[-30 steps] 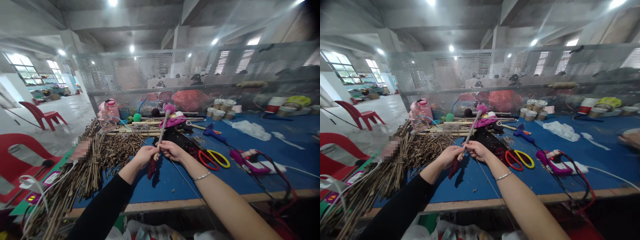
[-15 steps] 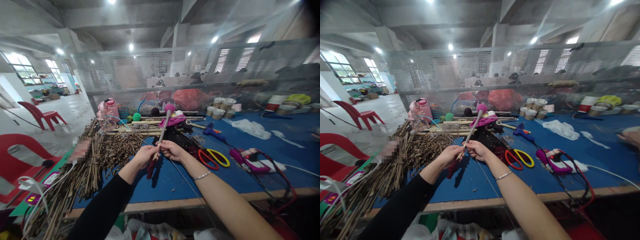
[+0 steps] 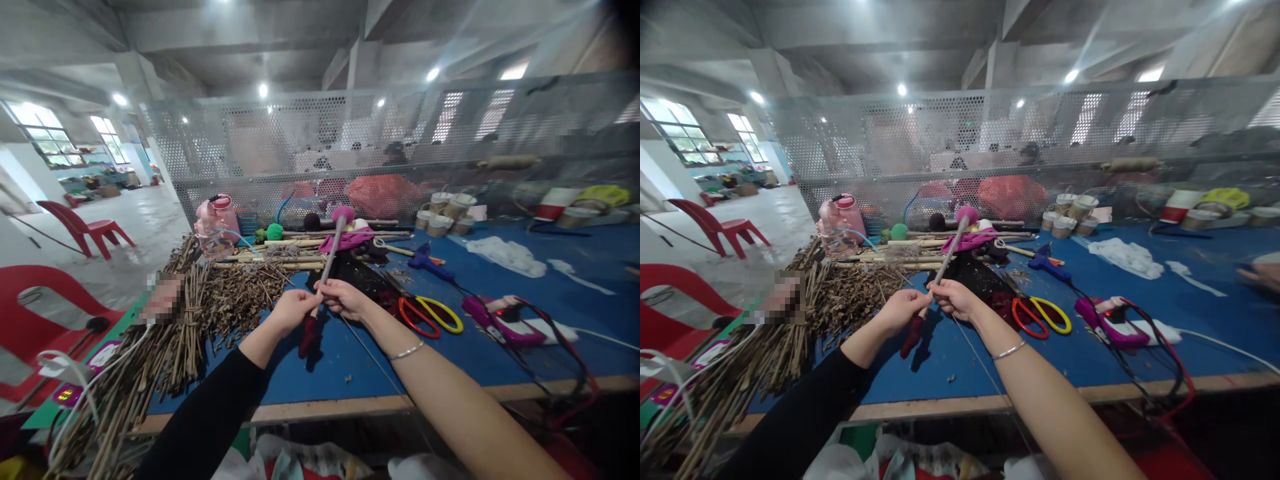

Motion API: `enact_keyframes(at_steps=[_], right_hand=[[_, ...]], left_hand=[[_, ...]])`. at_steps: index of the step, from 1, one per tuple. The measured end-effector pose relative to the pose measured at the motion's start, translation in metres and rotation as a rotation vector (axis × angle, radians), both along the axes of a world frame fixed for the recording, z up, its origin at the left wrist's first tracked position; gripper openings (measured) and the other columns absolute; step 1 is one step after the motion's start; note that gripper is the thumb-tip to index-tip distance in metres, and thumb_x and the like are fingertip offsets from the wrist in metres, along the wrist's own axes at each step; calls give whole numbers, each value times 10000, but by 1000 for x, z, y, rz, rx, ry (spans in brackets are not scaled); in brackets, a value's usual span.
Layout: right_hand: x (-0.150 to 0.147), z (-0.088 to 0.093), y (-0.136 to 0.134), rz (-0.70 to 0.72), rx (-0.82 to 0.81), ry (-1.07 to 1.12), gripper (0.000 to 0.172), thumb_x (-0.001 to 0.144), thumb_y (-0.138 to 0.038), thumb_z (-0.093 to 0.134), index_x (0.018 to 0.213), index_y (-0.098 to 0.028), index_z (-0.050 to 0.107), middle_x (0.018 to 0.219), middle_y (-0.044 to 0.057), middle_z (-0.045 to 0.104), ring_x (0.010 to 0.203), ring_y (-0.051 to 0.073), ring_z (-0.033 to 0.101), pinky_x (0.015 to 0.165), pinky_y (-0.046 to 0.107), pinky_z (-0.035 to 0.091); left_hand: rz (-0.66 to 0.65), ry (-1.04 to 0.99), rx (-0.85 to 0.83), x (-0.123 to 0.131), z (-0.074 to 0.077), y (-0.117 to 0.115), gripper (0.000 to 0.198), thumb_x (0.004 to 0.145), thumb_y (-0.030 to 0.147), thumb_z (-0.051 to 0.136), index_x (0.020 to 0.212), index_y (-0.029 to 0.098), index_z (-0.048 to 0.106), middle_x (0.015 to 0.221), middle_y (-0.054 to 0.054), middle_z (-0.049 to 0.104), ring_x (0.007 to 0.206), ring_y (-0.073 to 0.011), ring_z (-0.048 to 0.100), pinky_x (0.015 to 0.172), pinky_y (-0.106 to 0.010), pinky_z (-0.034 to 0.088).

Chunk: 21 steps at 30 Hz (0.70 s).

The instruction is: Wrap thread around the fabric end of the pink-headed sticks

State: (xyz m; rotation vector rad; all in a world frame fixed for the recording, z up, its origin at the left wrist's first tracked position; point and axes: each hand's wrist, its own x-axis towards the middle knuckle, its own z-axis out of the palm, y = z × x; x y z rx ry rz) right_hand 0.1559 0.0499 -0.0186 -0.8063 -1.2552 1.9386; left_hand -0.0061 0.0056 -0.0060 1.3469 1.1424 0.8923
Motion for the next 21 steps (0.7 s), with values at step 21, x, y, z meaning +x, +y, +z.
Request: enact_keyframes(at_steps=[21], right_hand=[[-2, 2, -2, 28, 7, 5, 358, 637, -378, 723, 760, -159, 468, 478, -97, 373, 362, 3, 168, 349, 155, 49]], left_hand=[[-60, -283, -282, 4, 1, 1, 233, 738, 335, 617, 719, 109, 565, 605, -34, 588, 487, -90, 532, 501, -207, 412]])
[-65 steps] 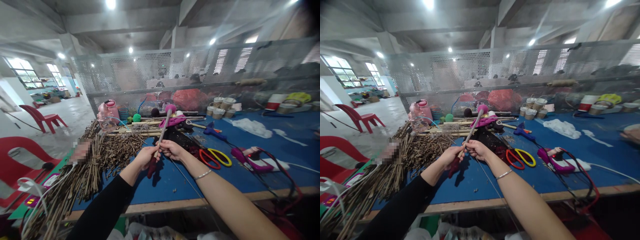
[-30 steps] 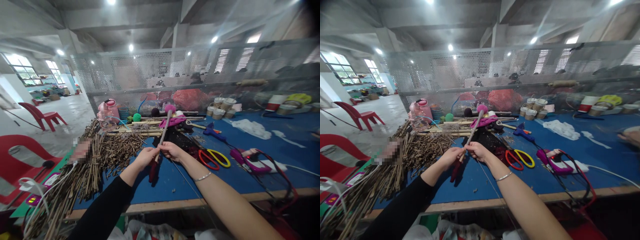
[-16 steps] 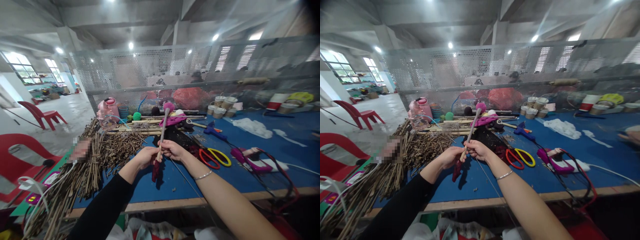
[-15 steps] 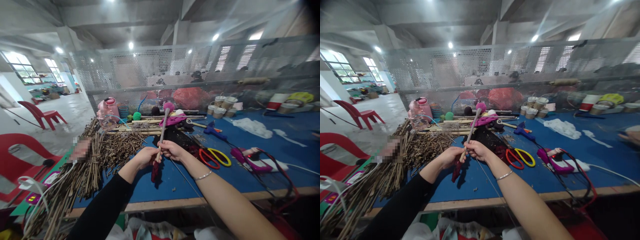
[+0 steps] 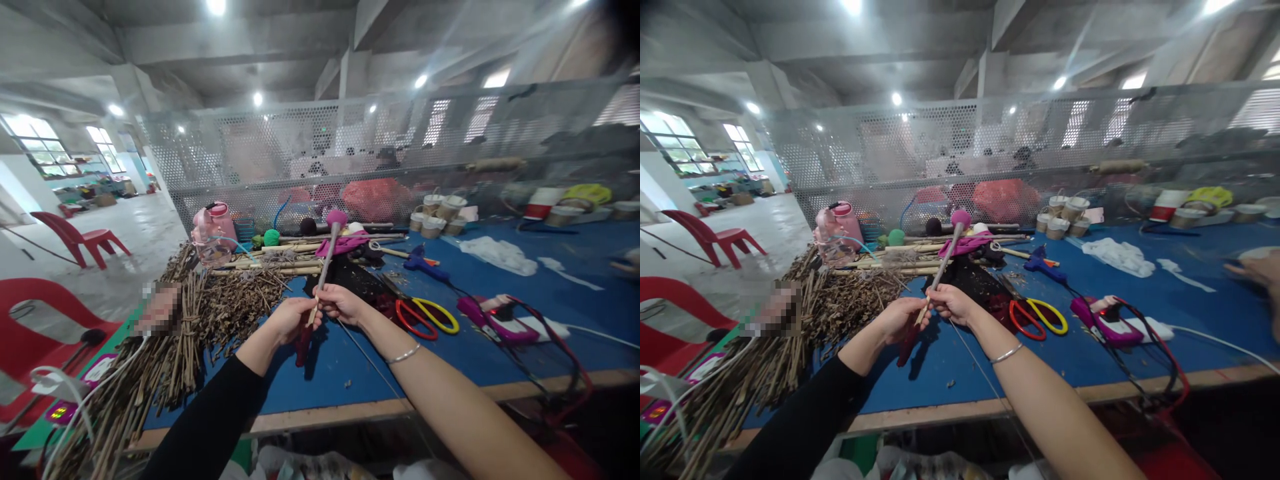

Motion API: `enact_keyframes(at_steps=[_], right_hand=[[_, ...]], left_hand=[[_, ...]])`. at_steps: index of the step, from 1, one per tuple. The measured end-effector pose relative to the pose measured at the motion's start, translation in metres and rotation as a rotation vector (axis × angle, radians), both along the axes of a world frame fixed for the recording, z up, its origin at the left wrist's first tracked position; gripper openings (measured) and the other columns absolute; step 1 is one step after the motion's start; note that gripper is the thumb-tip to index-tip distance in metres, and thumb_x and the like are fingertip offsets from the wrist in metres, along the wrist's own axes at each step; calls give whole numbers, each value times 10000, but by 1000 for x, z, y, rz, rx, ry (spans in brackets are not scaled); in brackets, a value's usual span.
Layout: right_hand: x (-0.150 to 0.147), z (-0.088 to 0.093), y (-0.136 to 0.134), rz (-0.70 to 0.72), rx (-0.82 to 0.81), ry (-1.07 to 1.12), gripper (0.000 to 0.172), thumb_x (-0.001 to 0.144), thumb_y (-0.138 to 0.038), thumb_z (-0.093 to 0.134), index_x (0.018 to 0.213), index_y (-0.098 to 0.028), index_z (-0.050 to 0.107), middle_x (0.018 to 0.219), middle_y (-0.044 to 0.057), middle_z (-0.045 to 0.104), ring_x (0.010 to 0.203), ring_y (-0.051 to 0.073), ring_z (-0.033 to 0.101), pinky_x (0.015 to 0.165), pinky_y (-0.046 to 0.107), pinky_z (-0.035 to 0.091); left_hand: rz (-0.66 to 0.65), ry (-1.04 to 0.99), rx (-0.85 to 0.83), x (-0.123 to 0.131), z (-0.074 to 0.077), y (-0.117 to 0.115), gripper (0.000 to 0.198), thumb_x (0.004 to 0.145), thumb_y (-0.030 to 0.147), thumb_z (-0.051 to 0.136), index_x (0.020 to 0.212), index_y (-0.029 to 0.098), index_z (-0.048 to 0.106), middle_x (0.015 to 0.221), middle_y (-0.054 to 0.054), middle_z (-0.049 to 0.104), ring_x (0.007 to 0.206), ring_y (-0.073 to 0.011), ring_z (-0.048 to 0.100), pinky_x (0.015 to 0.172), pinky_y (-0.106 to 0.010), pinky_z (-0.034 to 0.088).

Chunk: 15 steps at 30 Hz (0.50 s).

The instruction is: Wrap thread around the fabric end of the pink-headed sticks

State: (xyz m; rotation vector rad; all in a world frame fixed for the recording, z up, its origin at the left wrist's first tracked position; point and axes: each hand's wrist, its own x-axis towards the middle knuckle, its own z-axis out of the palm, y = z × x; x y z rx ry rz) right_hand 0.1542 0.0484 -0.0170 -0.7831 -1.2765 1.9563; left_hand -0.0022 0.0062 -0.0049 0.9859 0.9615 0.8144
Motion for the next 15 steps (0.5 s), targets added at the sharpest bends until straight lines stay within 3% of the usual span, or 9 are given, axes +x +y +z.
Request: enact_keyframes(at_steps=[5, 8, 11, 15], right_hand=[[-4, -8, 3, -65, 24, -122, 384, 622, -417, 716, 691, -173, 427, 420, -122, 283, 346, 10, 143, 340, 170, 44], [-5, -11, 4, -72, 28, -144, 382, 619, -424, 711, 695, -174, 433, 412, -126, 269, 344, 11, 133, 338, 172, 45], [-4, -10, 5, -70, 17, -131, 378, 622, -414, 715, 698, -174, 433, 414, -129, 262, 349, 11, 126, 340, 170, 45], [-1, -4, 4, -26, -20, 9, 382, 631, -390, 723, 705, -175, 417, 447, -121, 288, 369, 7, 131, 347, 155, 52]], left_hand=[[167, 575, 449, -5, -2, -3, 315, 651, 441, 655, 666, 143, 556, 519, 21, 542, 446, -79, 455, 436, -192, 321], [134, 687, 500, -8, 2, -5, 315, 602, 435, 680, 652, 142, 574, 536, 18, 562, 463, -83, 454, 446, -197, 320], [119, 665, 488, -7, 4, -5, 304, 612, 431, 662, 629, 138, 581, 514, 14, 553, 447, -80, 433, 443, -201, 306], [-2, 278, 219, -4, 3, -2, 345, 634, 468, 628, 631, 129, 566, 549, -6, 554, 445, -71, 447, 447, -194, 316]])
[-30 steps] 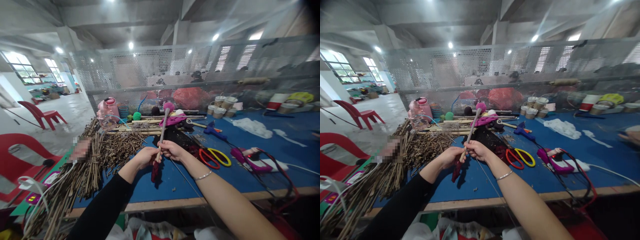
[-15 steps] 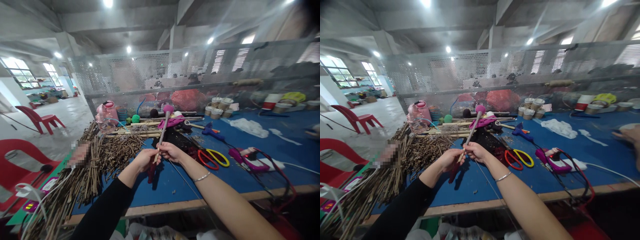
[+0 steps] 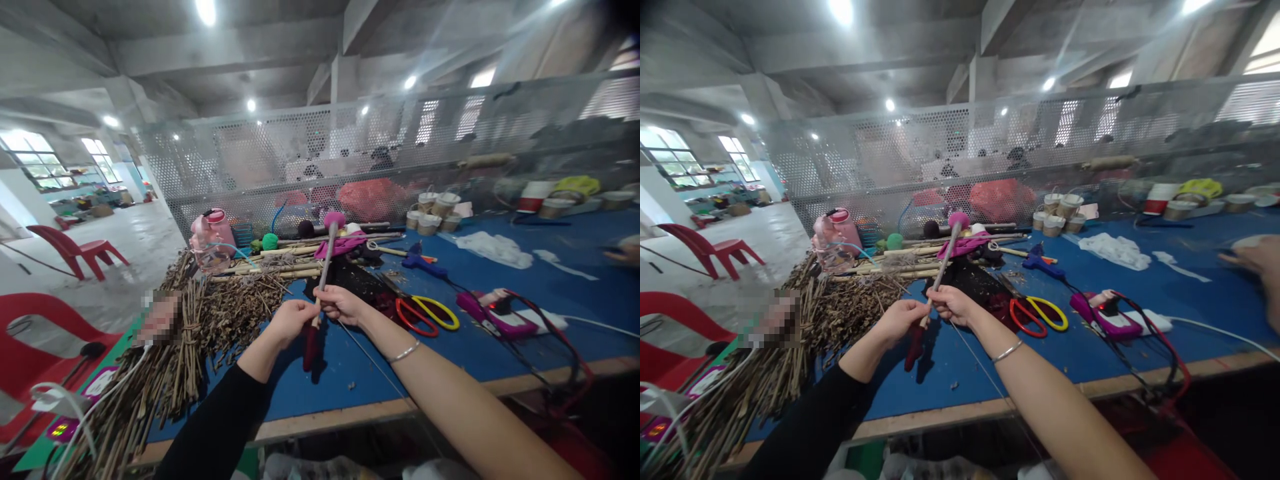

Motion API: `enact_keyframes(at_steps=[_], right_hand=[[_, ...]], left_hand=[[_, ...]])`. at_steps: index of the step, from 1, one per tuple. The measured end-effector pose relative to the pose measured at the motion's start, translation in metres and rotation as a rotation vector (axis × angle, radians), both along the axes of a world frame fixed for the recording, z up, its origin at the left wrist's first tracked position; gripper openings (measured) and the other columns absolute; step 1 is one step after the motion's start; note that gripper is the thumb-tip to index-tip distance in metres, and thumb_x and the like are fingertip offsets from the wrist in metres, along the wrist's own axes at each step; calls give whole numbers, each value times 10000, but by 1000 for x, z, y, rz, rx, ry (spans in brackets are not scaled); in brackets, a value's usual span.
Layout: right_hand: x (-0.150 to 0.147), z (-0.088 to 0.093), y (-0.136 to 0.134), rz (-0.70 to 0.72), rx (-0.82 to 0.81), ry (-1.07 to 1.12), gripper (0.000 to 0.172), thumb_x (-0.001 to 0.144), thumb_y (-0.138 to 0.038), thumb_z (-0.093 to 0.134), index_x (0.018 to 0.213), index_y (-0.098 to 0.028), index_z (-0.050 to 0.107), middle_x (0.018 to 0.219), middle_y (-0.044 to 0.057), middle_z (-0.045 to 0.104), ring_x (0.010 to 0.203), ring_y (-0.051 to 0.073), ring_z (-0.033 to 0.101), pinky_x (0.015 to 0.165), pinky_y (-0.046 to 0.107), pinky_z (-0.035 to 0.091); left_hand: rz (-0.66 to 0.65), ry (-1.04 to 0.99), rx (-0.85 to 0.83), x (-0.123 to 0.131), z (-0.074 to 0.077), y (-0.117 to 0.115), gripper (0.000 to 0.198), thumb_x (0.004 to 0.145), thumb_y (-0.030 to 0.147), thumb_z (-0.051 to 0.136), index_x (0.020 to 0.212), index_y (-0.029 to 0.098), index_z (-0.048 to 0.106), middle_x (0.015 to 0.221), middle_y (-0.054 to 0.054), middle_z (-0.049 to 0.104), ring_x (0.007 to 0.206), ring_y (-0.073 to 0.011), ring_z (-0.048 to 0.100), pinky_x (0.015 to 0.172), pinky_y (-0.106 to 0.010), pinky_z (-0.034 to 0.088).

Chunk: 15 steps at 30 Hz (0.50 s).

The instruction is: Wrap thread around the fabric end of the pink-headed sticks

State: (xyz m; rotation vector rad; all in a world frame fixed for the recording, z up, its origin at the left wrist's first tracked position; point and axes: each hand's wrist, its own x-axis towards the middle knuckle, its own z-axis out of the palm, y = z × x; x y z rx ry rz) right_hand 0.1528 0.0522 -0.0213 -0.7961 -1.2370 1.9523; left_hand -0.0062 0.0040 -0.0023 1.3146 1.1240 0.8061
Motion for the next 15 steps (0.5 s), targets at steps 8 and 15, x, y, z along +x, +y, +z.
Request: enact_keyframes(at_steps=[8, 15], right_hand=[[-4, -7, 0, -63, 51, -111, 353, 634, -383, 713, 724, -169, 447, 432, -112, 345, 343, 10, 168, 330, 162, 68], [1, 0, 0, 41, 15, 33, 335, 650, -335, 714, 827, -159, 491, 489, -85, 428, 363, 4, 178, 354, 147, 73]], left_hand=[[103, 224, 123, 2, 0, -3, 372, 571, 475, 687, 590, 146, 516, 501, 19, 513, 444, -80, 426, 437, -202, 291], [33, -94, -80, 6, -2, 1, 309, 693, 431, 599, 643, 128, 557, 518, -3, 533, 429, -75, 457, 461, -202, 357]])
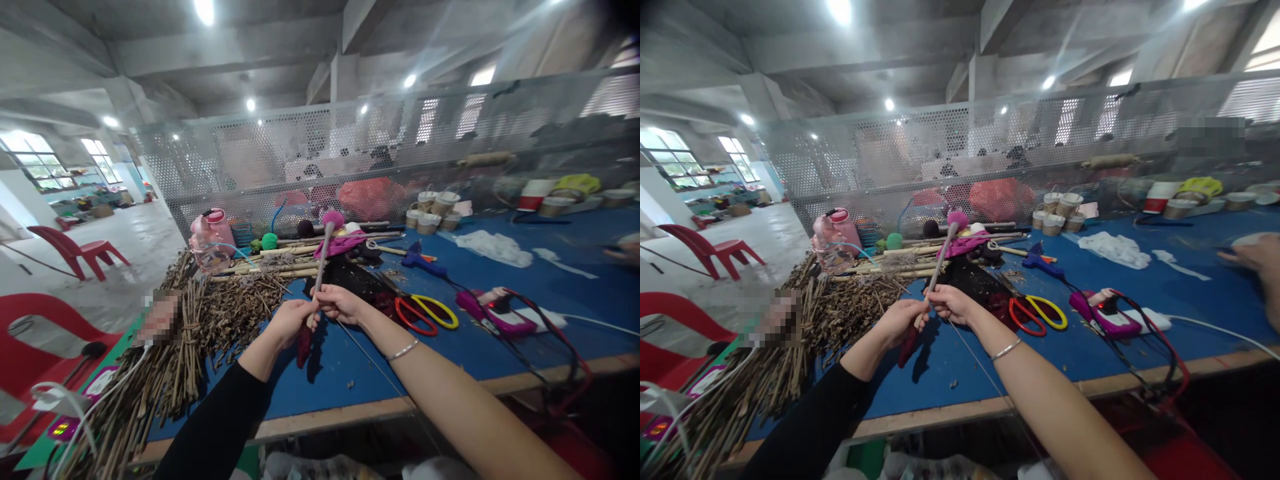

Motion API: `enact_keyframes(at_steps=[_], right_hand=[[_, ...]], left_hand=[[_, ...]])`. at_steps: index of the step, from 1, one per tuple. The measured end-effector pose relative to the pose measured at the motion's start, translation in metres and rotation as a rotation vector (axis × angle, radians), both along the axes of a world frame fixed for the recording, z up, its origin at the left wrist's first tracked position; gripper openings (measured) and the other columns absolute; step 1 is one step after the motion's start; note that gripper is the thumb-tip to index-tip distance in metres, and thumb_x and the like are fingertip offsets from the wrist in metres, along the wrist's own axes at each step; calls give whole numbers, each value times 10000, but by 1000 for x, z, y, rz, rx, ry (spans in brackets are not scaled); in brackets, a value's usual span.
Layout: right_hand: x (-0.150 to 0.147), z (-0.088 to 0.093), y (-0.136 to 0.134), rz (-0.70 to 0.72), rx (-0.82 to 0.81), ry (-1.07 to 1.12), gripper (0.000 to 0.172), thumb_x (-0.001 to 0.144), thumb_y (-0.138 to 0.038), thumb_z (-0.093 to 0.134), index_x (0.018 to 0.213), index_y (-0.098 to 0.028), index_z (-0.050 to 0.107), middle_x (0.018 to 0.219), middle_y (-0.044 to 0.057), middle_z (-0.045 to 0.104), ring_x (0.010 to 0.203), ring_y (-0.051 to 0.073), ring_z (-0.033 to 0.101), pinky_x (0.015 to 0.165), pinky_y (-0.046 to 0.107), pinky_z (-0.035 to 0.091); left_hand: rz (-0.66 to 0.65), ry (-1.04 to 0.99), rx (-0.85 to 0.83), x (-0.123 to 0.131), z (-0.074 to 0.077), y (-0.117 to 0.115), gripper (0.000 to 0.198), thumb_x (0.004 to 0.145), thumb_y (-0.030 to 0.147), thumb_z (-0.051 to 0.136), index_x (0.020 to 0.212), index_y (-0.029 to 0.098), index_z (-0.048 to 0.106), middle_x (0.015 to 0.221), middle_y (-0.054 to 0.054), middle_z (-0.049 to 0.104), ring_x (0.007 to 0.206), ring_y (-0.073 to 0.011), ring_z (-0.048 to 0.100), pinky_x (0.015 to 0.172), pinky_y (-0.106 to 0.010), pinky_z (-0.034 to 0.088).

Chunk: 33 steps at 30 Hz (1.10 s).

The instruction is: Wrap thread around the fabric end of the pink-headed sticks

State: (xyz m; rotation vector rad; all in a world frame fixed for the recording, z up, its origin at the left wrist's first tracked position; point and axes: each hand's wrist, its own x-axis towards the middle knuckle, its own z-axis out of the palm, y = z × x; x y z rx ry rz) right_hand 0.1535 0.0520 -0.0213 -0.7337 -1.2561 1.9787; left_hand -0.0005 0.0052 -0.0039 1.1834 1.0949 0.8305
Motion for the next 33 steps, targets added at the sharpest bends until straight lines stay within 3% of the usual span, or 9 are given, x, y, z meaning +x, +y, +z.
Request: enact_keyframes(at_steps=[3, 9, 11, 15, 18, 21, 27, 30, 33], right_hand=[[2, 0, -1, 19, 34, -9, 315, 668, -353, 697, 806, -153, 495, 484, -74, 442, 366, 8, 180, 353, 152, 67], [-5, -5, -1, -60, 75, -161, 318, 644, -364, 705, 730, -155, 481, 463, -90, 397, 352, 14, 197, 323, 163, 90], [-6, -4, -1, -65, 70, -163, 325, 652, -375, 701, 722, -157, 471, 464, -89, 397, 350, 13, 196, 320, 162, 92], [-4, 1, -2, -27, 12, -44, 339, 649, -369, 715, 747, -159, 467, 447, -116, 329, 352, 3, 153, 336, 146, 64], [-2, 2, -2, 7, -8, -21, 355, 654, -386, 709, 804, -148, 493, 468, -89, 419, 347, -4, 174, 344, 142, 57], [-3, 0, -2, -20, 7, -82, 361, 651, -406, 706, 726, -152, 460, 464, -70, 454, 337, -4, 187, 336, 152, 57], [-7, -4, 0, -110, 13, -140, 393, 631, -418, 714, 660, -176, 406, 397, -129, 285, 333, 4, 147, 329, 158, 62], [-7, -3, 0, -105, -1, -122, 393, 627, -413, 720, 667, -176, 409, 405, -127, 290, 336, 4, 155, 332, 159, 60], [-4, 0, 0, -72, 7, -47, 376, 637, -402, 719, 702, -168, 432, 427, -119, 325, 343, 2, 169, 338, 156, 63]], left_hand=[[-46, -97, -137, 0, 0, 1, 322, 736, 442, 530, 738, 123, 576, 561, -10, 549, 434, -86, 482, 451, -207, 369], [142, 439, 306, -5, 3, -5, 379, 626, 512, 636, 587, 160, 501, 460, 28, 494, 412, -82, 432, 419, -196, 299], [166, 487, 326, -5, 2, -5, 362, 593, 470, 680, 563, 163, 491, 440, 36, 483, 399, -73, 411, 411, -192, 283], [81, 141, 110, -2, -2, -1, 382, 676, 505, 616, 581, 154, 498, 440, 23, 485, 360, -70, 406, 396, -201, 307], [-29, -161, -87, 1, -4, 1, 359, 687, 477, 630, 677, 128, 550, 556, -8, 552, 428, -75, 472, 454, -208, 376], [-53, -48, -61, -2, -3, 1, 383, 714, 508, 581, 709, 125, 576, 567, -15, 563, 450, -93, 488, 457, -217, 363], [114, 482, 368, -10, -1, -2, 418, 614, 556, 635, 582, 149, 541, 494, 4, 551, 450, -94, 448, 461, -212, 315], [44, 379, 295, -8, -4, -1, 391, 624, 514, 641, 559, 143, 534, 476, 9, 520, 421, -75, 413, 441, -204, 293], [-55, 63, 71, -2, -6, 1, 379, 681, 503, 587, 627, 128, 560, 535, -4, 540, 426, -71, 447, 437, -196, 307]])
